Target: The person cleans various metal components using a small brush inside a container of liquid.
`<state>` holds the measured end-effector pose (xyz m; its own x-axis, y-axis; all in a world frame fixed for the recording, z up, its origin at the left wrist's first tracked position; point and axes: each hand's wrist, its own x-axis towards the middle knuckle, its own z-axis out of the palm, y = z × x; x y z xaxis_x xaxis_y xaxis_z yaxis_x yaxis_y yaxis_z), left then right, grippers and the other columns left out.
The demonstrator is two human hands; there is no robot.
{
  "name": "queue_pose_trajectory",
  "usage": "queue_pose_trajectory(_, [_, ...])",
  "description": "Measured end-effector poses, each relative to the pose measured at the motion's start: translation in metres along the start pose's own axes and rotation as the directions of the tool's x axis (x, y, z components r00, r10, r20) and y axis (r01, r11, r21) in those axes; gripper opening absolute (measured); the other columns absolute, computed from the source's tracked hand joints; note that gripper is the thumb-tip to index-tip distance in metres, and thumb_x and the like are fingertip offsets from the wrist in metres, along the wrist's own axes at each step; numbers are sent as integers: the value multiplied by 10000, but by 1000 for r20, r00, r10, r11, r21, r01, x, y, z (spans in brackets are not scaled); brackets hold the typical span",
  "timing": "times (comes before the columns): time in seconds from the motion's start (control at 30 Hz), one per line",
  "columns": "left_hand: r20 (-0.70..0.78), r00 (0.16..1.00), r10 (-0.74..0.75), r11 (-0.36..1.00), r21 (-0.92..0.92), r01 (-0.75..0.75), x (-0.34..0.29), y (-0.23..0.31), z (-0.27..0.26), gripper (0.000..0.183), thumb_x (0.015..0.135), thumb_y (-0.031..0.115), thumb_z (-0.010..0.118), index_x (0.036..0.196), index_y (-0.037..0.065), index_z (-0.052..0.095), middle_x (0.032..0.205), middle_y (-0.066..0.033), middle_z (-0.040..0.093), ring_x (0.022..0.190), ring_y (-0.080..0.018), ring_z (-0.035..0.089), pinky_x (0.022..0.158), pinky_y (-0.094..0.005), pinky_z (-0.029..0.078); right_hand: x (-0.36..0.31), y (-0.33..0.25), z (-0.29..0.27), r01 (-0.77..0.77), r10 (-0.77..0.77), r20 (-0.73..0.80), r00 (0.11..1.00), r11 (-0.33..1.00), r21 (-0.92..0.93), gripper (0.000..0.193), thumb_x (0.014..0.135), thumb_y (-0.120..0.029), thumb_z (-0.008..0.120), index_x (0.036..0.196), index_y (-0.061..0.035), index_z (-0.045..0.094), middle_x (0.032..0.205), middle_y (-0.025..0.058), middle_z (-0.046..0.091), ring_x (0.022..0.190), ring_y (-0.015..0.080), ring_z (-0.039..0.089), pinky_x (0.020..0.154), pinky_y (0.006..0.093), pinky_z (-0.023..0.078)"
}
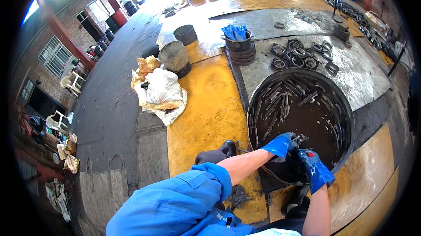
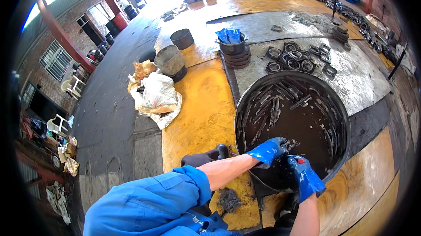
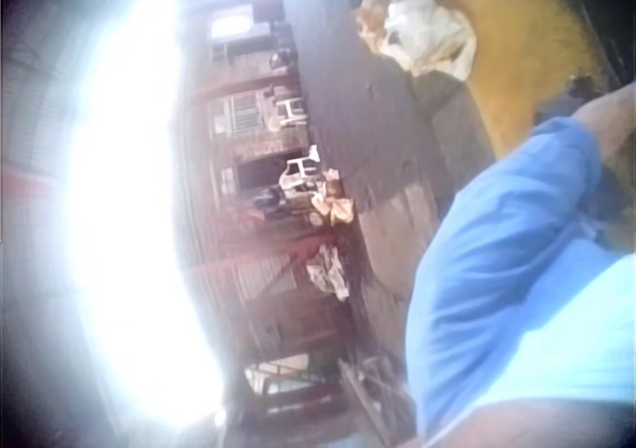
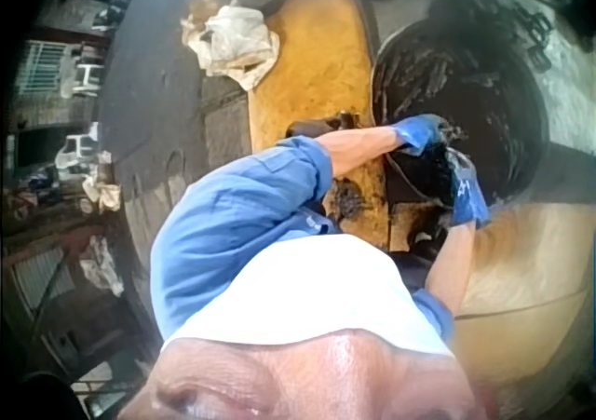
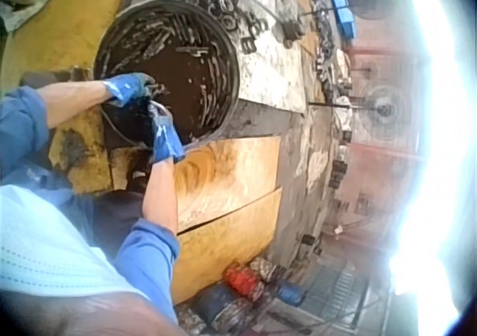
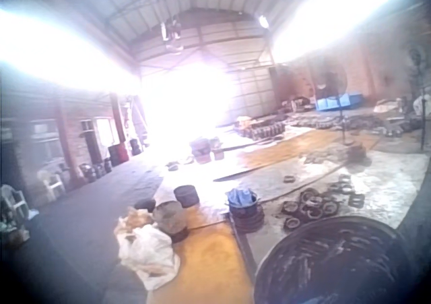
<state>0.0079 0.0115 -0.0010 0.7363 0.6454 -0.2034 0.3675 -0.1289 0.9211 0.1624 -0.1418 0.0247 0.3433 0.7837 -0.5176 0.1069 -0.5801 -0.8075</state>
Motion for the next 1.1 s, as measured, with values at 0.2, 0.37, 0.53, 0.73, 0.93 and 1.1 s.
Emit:
queue_pose_trajectory(0.2, [52, 998, -24, 999, 33, 22, 10, -12, 5, 392, 895, 166, 722, 1254, 13, 679, 1100, -248, 731, 999, -347, 720, 871, -420, 547, -4, 12, 10, 340, -377, -23, 926, 858, -385, 339, 928, -176, 689, 1242, -52, 715, 1135, 134, 763, 1066, 288, 717, 952, 365, 540])
queue_pose_trajectory(0.37, [52, 988, -148, 989, -10, 149, 11, 6, 4, 425, 898, 141, 702, 1300, 12, 659, 1109, -199, 746, 961, -245, 696, 875, -378, 535, 11, 20, 19, 226, -348, -83, 934, 753, -618, 369, 887, -228, 715, 1238, -116, 726, 1199, 170, 726, 1122, 370, 687, 979, 416, 548])
queue_pose_trajectory(0.53, [228, 967, -112, 992, -27, 121, 33, 37, 9, 573, 846, 135, 747, 1375, -32, 602, 1298, -215, 690, 1200, -292, 658, 1033, -360, 505, 29, 52, -2, 282, -382, -227, 896, 883, -374, 298, 915, -203, 729, 1177, -60, 745, 1085, 143, 772, 1022, 254, 733, 930, 367, 556])
queue_pose_trajectory(0.73, [94, 993, -74, 994, -69, 81, 54, -7, 11, 726, 798, 96, 790, 1454, -50, 516, 1395, -223, 630, 1293, -292, 602, 1077, -359, 491, 41, 52, 8, 268, -323, -260, 910, 937, -225, 278, 938, -197, 705, 1163, -40, 748, 1037, 92, 774, 960, 198, 715, 888, 350, 556])
queue_pose_trajectory(0.93, [55, 996, 77, 983, -171, -66, 63, -22, 20, 705, 855, 140, 808, 1468, -29, 504, 1476, -224, 560, 1339, -296, 559, 1097, -375, 475, 24, 24, 22, 57, -30, -170, 985, 986, 155, 326, 1003, -269, 629, 1181, -15, 731, 973, 49, 743, 856, 143, 641, 803, 310, 523])
queue_pose_trajectory(1.1, [-172, 983, 72, 899, -415, -138, 44, 18, 34, 641, 914, 105, 760, 1477, -25, 481, 1389, -217, 620, 1230, -282, 618, 1037, -381, 510, 2, 5, 27, -8, 72, -92, 993, 827, 562, 293, 1009, -261, 625, 1163, -37, 735, 979, 74, 755, 801, 192, 691, 742, 348, 569])
